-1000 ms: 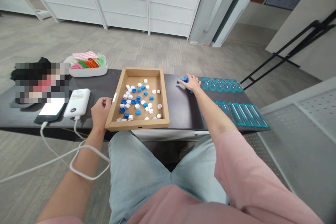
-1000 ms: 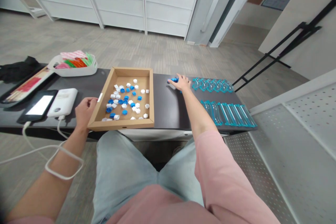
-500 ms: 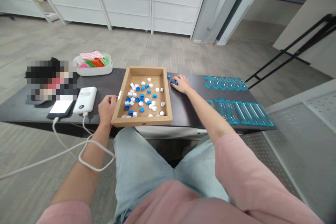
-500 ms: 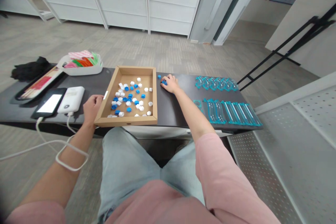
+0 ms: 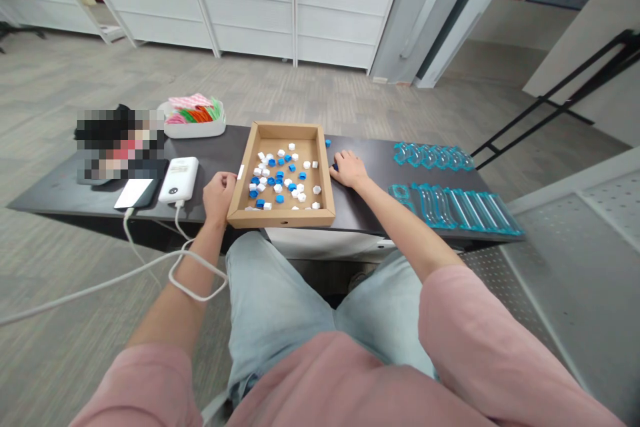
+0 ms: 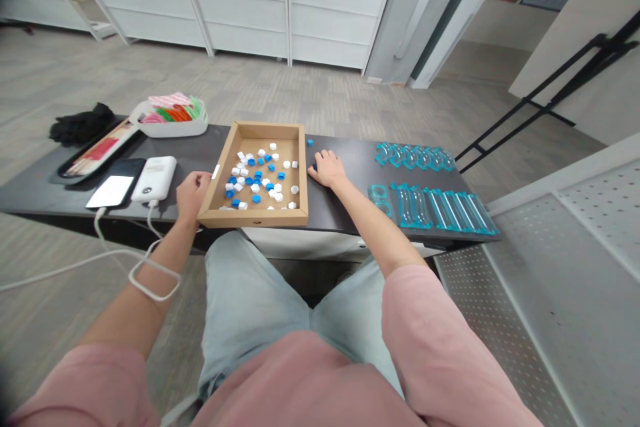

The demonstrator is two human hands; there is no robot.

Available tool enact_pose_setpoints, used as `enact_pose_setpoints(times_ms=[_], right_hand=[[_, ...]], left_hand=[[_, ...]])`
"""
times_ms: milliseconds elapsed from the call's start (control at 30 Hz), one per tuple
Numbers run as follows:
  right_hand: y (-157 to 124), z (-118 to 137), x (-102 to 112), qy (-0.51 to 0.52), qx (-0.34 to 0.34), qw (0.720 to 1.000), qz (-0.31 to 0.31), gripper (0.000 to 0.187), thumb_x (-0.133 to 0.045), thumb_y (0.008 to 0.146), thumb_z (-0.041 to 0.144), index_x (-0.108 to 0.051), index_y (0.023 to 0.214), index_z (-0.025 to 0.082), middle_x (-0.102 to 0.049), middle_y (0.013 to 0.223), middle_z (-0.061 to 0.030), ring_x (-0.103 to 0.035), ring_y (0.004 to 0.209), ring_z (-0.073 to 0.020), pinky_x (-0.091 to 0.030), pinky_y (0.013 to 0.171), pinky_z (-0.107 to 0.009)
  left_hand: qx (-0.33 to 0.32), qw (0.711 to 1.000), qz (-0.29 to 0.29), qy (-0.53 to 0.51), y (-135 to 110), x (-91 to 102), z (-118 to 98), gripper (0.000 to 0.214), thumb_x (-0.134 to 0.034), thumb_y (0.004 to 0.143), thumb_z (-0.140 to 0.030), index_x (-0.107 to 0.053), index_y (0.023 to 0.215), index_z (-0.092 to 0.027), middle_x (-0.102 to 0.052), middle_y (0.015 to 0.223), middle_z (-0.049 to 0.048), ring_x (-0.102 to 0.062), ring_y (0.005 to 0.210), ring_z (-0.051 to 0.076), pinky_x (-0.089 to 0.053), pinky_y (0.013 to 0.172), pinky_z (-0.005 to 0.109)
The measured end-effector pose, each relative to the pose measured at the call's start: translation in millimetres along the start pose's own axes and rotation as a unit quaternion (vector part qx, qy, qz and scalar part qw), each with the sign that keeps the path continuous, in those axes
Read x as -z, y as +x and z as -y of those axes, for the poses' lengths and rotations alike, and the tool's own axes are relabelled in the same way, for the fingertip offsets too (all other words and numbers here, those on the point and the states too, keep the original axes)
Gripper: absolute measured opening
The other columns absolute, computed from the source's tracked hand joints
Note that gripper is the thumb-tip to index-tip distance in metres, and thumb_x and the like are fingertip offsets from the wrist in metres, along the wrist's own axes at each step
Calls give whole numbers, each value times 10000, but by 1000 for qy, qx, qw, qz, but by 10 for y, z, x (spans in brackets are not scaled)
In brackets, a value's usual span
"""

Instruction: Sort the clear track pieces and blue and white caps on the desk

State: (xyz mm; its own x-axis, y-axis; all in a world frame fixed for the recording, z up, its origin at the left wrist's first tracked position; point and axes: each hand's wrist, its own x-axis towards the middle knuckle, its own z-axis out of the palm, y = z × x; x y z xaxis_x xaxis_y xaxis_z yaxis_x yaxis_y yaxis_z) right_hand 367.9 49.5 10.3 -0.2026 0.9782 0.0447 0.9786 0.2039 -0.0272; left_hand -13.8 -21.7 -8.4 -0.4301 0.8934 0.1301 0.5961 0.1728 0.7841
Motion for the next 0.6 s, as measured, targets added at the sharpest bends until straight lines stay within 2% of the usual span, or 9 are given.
enact_pose_setpoints(times_ms=[200, 367, 500, 600], right_hand=[[38, 16, 34, -10, -9, 1000, 8, 365, -535, 1147, 363, -705, 1410, 175, -752, 1496, -235, -699, 1374, -414, -555, 1141, -523], [37, 16, 74, 4, -24, 999, 20, 355, -572, 1148, 387, -697, 1420, 196, -804, 1441, -212, -768, 1269, -398, -569, 1050, -471], [79, -36, 42, 53, -66, 996, 12, 324, -647, 1113, 436, -745, 1349, 237, -850, 1329, -180, -787, 1205, -385, -578, 971, -432], [159, -101, -23, 120, -111, 986, -17, 243, -680, 1061, 415, -772, 1214, 249, -868, 1194, -152, -781, 1121, -364, -573, 914, -405]], left_hand=[[9, 1000, -5, 4, -9, -21, -10, 216, -590, 1029, -296, -794, 1003, -230, -834, 1021, 78, -754, 1003, 266, -491, 884, 355], [13, 1000, -5, 22, 2, -33, 5, 226, -600, 1062, -284, -815, 1050, -216, -855, 1069, 73, -756, 1021, 247, -486, 882, 320], [10, 1000, -5, 20, 13, -38, 14, 221, -608, 1075, -257, -821, 1075, -200, -860, 1075, 77, -746, 1019, 240, -474, 875, 313], [5, 1000, -8, 14, 22, -46, 26, 212, -614, 1076, -253, -817, 1066, -195, -856, 1049, 72, -736, 1001, 233, -475, 867, 303]])
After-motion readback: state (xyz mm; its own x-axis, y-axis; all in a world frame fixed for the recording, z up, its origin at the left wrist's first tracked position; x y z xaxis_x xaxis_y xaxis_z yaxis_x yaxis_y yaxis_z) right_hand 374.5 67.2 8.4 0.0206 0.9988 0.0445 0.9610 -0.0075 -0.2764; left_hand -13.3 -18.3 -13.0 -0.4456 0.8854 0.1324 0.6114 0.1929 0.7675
